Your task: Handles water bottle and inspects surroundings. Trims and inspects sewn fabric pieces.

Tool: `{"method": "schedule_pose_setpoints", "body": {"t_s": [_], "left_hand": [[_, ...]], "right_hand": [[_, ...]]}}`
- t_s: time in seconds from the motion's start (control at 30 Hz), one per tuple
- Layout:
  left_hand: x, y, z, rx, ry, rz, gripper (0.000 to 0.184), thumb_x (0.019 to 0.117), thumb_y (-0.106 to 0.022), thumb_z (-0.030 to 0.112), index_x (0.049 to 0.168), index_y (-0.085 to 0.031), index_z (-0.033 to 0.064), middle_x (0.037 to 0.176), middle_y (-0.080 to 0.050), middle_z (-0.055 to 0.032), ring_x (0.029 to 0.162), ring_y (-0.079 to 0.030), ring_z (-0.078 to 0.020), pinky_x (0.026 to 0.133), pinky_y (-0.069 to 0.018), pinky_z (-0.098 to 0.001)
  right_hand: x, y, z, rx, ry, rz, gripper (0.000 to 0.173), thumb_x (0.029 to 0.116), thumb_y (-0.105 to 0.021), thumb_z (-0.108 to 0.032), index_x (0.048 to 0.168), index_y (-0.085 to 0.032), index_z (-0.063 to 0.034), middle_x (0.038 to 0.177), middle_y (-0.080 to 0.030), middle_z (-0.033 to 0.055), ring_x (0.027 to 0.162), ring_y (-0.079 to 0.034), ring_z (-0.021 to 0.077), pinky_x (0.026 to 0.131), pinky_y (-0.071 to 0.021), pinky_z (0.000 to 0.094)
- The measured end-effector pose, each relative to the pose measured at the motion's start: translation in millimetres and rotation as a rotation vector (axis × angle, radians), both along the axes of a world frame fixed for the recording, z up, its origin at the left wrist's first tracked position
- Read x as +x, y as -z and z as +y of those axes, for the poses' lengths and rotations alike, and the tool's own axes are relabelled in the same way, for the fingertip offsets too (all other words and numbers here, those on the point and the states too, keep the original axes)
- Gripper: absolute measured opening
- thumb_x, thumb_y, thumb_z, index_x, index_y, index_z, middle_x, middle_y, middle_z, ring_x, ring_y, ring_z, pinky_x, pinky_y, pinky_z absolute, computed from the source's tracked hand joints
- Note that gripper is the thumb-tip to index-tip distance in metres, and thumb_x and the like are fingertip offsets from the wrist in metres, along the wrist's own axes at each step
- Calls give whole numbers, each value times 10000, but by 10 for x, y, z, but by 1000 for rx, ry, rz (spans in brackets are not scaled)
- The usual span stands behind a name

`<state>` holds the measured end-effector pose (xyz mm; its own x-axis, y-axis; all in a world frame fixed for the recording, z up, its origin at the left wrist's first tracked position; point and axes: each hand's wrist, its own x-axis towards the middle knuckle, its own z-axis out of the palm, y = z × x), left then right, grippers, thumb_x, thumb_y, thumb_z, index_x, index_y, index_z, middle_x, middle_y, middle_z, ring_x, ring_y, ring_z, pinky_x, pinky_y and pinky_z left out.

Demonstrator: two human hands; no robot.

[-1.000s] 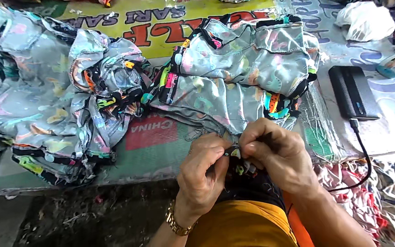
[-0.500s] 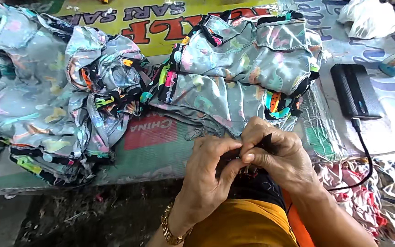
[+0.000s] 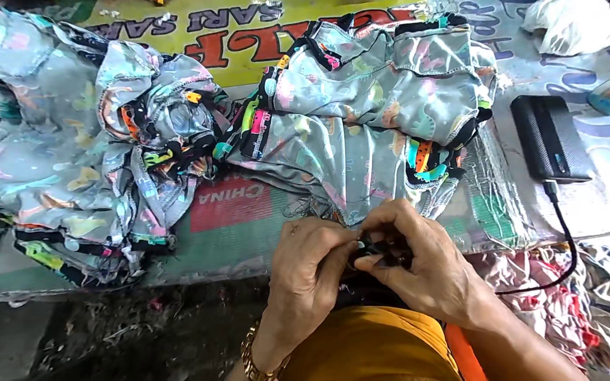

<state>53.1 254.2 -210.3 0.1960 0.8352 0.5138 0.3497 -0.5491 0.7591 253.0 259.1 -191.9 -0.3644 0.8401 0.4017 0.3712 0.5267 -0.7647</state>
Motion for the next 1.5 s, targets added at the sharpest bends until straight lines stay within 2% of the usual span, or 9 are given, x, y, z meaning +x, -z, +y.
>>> {"method": "schedule_pose_setpoints", "body": {"t_s": [0.1, 0.37, 0.5, 0.73, 0.93, 1.07, 1.17, 1.3, 1.5], "left_hand": [[-23, -3, -32, -23, -33, -7, 144, 1046, -592, 209, 1028, -702, 118, 996, -731, 49, 996, -654, -32, 942, -498, -266], [6, -36, -81, 0, -91, -4, 191, 1080, -521, 244, 1027, -635, 101, 958, -678, 34, 957, -622, -18, 854, -503, -182], [76, 0, -142, 162, -210, 27, 142, 1054, -575, 255, 995, -642, 145, 1043, -682, 37, 1050, -620, -48, 926, -490, -228], [101, 25, -230, 400, -283, 187, 83, 995, -664, 288, 1034, -662, 214, 1079, -612, 59, 1051, -575, -71, 1012, -402, -321], [129, 21, -248, 464, -226, 195, 110, 1047, -552, 291, 1000, -584, 197, 1069, -590, 46, 1074, -569, -68, 1076, -365, -345], [60, 10, -268, 349, -330, 168, 148, 1029, -542, 322, 1122, -550, 207, 1184, -627, 64, 1152, -577, -62, 1047, -406, -317], [9, 45, -196, 100, -312, 167, 320, 1016, -571, 407, 1218, -612, 162, 1210, -685, 17, 1177, -597, -104, 1045, -414, -406], [52, 2, -151, -50, -239, 88, 201, 1013, -593, 327, 1091, -704, 179, 1115, -700, 54, 1113, -605, -78, 1021, -412, -401], [121, -64, -77, 29, -202, -99, 97, 1001, -621, 187, 1027, -705, 145, 1070, -728, 55, 1094, -639, -72, 1001, -456, -350]], "right_hand": [[20, -23, -55, 2, 28, -99, 407, 976, -618, -432, 1196, -585, -90, 950, -675, -4, 815, -627, 15, 676, -513, 202], [15, -28, -92, 13, 90, -139, 279, 1010, -612, -371, 1137, -648, -125, 987, -704, -20, 837, -657, 25, 676, -536, 223], [20, -11, -87, 134, 156, -175, 253, 1009, -624, -350, 1103, -680, -122, 982, -698, 4, 817, -645, 65, 645, -507, 246], [80, -26, -159, 376, 172, -207, 200, 1014, -651, -274, 1080, -678, -87, 962, -718, 76, 825, -660, 135, 670, -492, 266], [95, -20, -104, 359, 183, -169, 197, 1013, -657, -268, 1096, -699, -94, 993, -731, 59, 845, -678, 112, 677, -511, 254], [148, -51, -80, 298, 174, -92, 217, 1001, -679, -288, 1101, -687, -95, 1019, -709, 36, 851, -643, 53, 701, -504, 191], [154, -96, -65, 253, 144, -30, 226, 994, -692, -281, 1112, -671, -89, 1036, -692, 18, 899, -636, 20, 743, -514, 155], [109, -116, -25, 148, 75, 6, 220, 1000, -677, -273, 1133, -659, -98, 1054, -680, -7, 931, -640, 2, 773, -540, 147], [67, -115, 25, 160, 80, 22, 193, 982, -690, -218, 1126, -676, -90, 1048, -678, -4, 907, -635, 0, 757, -532, 139]]}}
